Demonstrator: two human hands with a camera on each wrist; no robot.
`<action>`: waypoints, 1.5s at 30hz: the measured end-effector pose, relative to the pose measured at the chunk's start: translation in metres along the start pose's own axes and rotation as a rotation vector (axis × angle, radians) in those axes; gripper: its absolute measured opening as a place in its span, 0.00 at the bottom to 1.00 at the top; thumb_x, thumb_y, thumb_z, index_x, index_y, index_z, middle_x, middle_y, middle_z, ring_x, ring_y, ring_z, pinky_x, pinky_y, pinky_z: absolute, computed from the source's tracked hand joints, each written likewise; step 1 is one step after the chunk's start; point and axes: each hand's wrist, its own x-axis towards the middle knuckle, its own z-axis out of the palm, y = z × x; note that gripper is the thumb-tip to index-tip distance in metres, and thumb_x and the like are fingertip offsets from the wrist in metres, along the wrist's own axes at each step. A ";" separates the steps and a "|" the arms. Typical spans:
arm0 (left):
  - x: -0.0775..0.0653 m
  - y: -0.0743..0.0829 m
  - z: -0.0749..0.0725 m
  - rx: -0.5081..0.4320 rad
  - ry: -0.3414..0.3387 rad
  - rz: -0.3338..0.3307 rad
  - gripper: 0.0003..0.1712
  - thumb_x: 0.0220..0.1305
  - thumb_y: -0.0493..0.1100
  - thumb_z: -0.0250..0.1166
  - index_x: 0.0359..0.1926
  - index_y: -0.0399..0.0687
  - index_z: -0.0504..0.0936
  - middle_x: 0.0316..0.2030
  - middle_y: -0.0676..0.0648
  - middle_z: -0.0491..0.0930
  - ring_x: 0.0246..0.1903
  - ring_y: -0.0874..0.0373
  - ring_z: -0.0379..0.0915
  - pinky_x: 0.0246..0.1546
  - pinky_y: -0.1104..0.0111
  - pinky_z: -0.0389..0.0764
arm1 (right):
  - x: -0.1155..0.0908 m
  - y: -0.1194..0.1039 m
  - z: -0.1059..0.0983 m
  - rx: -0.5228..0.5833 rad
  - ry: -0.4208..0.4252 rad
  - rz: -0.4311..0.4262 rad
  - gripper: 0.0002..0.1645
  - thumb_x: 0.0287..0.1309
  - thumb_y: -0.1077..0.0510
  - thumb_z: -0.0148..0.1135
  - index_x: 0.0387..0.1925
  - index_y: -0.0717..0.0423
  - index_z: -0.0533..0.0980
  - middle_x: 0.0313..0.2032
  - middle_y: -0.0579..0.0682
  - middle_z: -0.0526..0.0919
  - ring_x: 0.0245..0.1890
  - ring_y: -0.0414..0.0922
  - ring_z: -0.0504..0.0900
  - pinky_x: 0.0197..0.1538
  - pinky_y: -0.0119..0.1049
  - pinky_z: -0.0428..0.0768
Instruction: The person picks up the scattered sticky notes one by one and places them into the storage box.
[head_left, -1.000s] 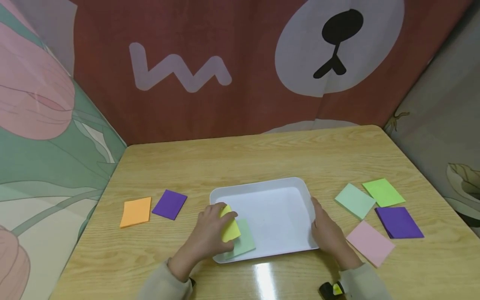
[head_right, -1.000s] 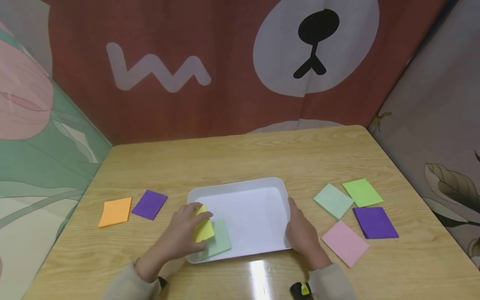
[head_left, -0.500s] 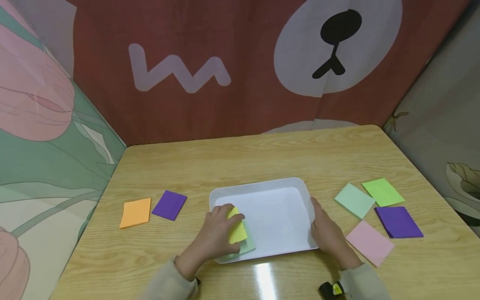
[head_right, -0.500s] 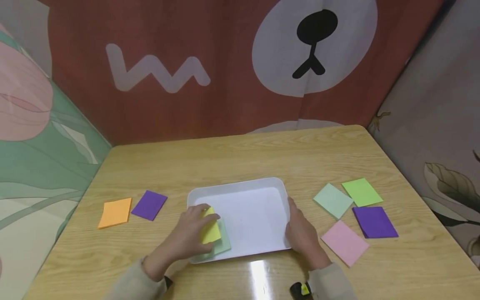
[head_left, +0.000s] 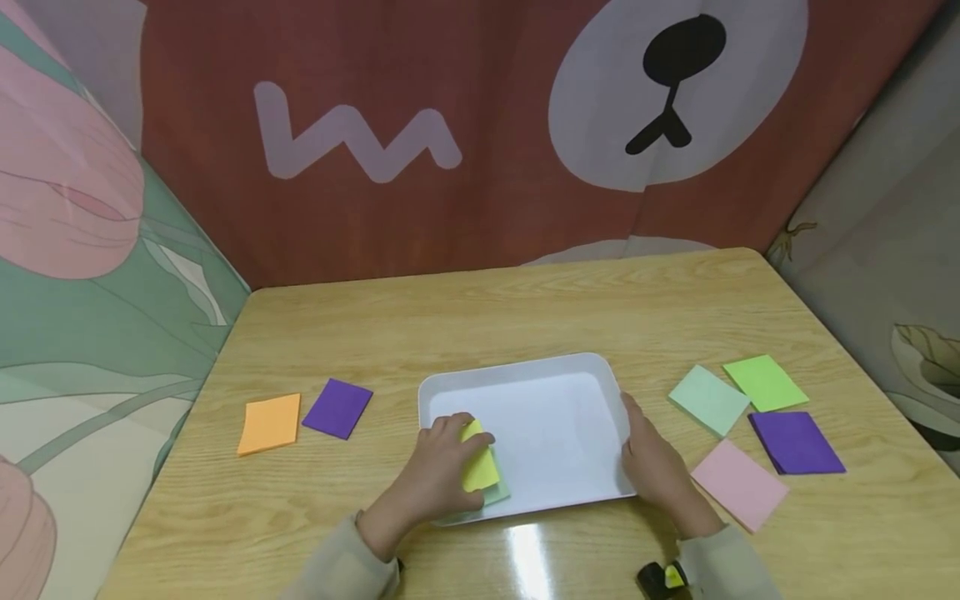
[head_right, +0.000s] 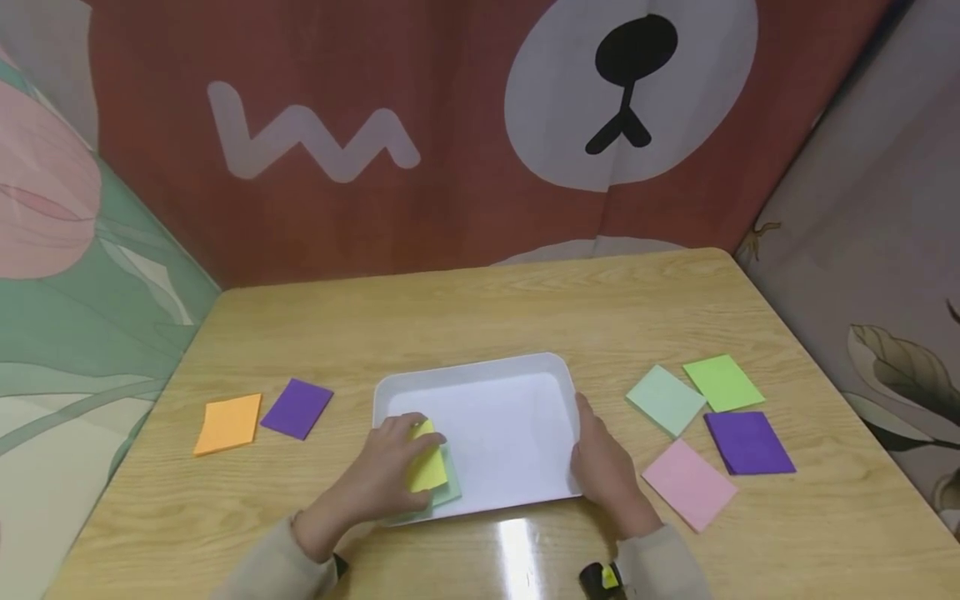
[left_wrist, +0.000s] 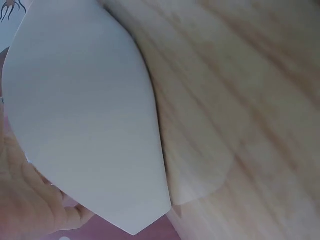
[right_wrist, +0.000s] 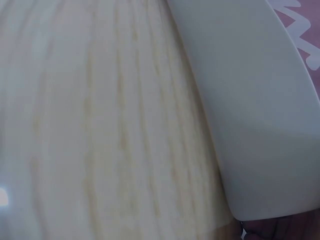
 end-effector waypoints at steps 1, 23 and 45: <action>0.000 0.000 0.000 0.000 -0.006 -0.002 0.34 0.33 0.49 0.67 0.49 0.51 0.73 0.51 0.39 0.65 0.49 0.44 0.58 0.41 0.50 0.67 | 0.000 0.000 0.000 0.002 0.002 -0.003 0.29 0.58 0.66 0.30 0.62 0.69 0.41 0.59 0.75 0.54 0.57 0.64 0.55 0.54 0.61 0.62; 0.002 0.001 0.002 0.023 -0.140 -0.013 0.35 0.35 0.50 0.68 0.50 0.52 0.72 0.50 0.40 0.65 0.47 0.46 0.58 0.39 0.54 0.67 | 0.003 -0.002 -0.003 0.005 0.011 -0.011 0.30 0.57 0.66 0.31 0.61 0.69 0.42 0.58 0.75 0.56 0.56 0.65 0.57 0.53 0.61 0.63; 0.004 0.001 0.004 0.020 -0.227 -0.033 0.36 0.36 0.49 0.68 0.53 0.52 0.71 0.50 0.42 0.66 0.47 0.48 0.58 0.41 0.55 0.67 | 0.001 -0.002 -0.002 0.017 -0.026 0.026 0.29 0.60 0.65 0.27 0.62 0.66 0.39 0.59 0.74 0.55 0.56 0.64 0.57 0.52 0.61 0.65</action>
